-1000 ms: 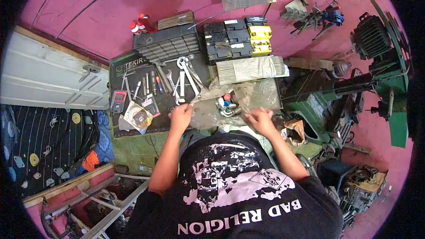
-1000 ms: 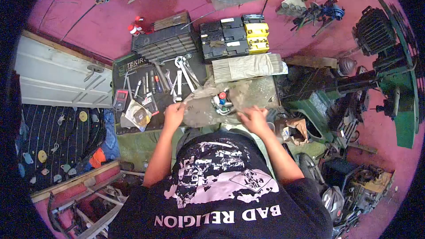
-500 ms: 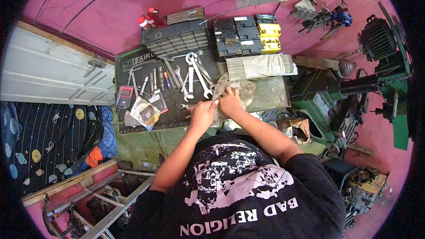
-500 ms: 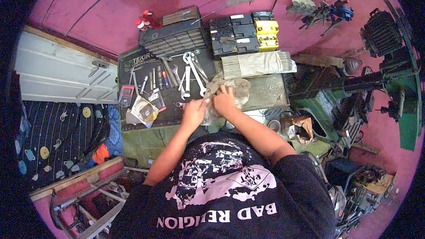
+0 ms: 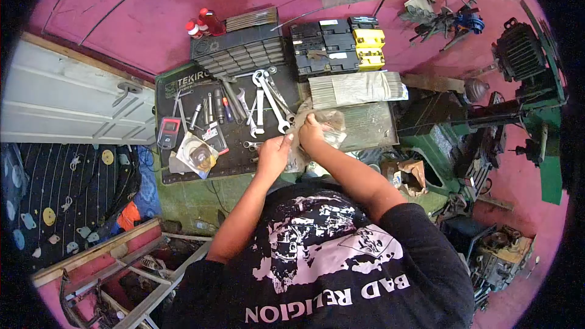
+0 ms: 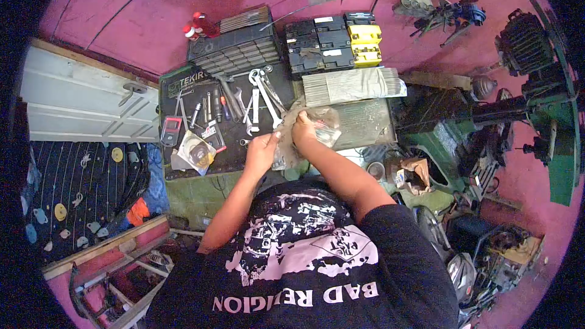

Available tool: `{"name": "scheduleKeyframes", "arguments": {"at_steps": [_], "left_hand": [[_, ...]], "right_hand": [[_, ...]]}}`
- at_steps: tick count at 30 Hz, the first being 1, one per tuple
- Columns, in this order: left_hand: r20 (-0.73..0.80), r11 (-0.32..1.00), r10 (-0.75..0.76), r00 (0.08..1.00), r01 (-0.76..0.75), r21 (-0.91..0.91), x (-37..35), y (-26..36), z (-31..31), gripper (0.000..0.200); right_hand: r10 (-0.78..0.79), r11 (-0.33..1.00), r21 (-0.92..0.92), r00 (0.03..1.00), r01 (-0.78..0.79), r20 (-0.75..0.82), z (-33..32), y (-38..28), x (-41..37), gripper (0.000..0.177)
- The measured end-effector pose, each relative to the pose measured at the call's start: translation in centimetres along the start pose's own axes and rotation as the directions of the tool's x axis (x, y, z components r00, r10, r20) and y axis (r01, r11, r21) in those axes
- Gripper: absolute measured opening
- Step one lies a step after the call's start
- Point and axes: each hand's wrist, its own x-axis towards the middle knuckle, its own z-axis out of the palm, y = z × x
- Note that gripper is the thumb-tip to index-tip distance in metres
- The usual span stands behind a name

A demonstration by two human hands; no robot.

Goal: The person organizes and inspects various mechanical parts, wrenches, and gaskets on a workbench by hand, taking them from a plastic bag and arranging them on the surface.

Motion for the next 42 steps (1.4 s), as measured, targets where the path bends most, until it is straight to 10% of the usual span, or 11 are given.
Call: {"name": "scheduleKeyframes", "arguments": {"at_steps": [7,16,20,27,33,38,42], "left_hand": [[-0.003,0.993,-0.043,0.999,0.043,-0.106,0.8,0.4,-1.2,0.050],[0.028,0.997,0.075,0.997,-0.075,0.006,0.3,1.2,0.6,0.050],[-0.041,0.977,0.213,0.976,-0.212,0.030,-0.6,0.1,2.1,0.052],[-0.003,1.000,-0.013,1.000,0.013,-0.021,-0.5,0.5,0.9,0.047],[-0.034,0.999,-0.049,0.998,0.049,-0.001,0.0,0.9,-0.6,0.041],[-0.047,0.999,0.052,0.998,-0.051,0.018,-0.2,1.2,-0.4,0.039],[0.018,0.996,0.087,0.996,-0.086,-0.039,-0.4,1.9,1.1,0.036]], "right_hand": [[0.352,0.742,0.669,0.870,-0.035,-0.344,-1.0,4.1,-8.0,0.045],[0.156,0.911,0.408,0.965,-0.058,-0.211,0.6,3.1,-5.1,0.070],[0.067,0.965,0.245,0.993,-0.088,0.092,-1.9,4.6,-3.0,0.069],[0.166,0.967,0.179,0.981,-0.183,0.102,1.1,2.1,0.8,0.055],[0.316,0.806,0.553,0.943,-0.210,-0.101,-0.6,5.4,-7.3,0.044],[0.761,0.492,0.797,0.618,-0.351,-0.197,3.6,6.2,-10.9,0.059],[0.614,0.563,0.791,0.762,-0.241,-0.206,4.2,5.0,-9.1,0.061]]}}
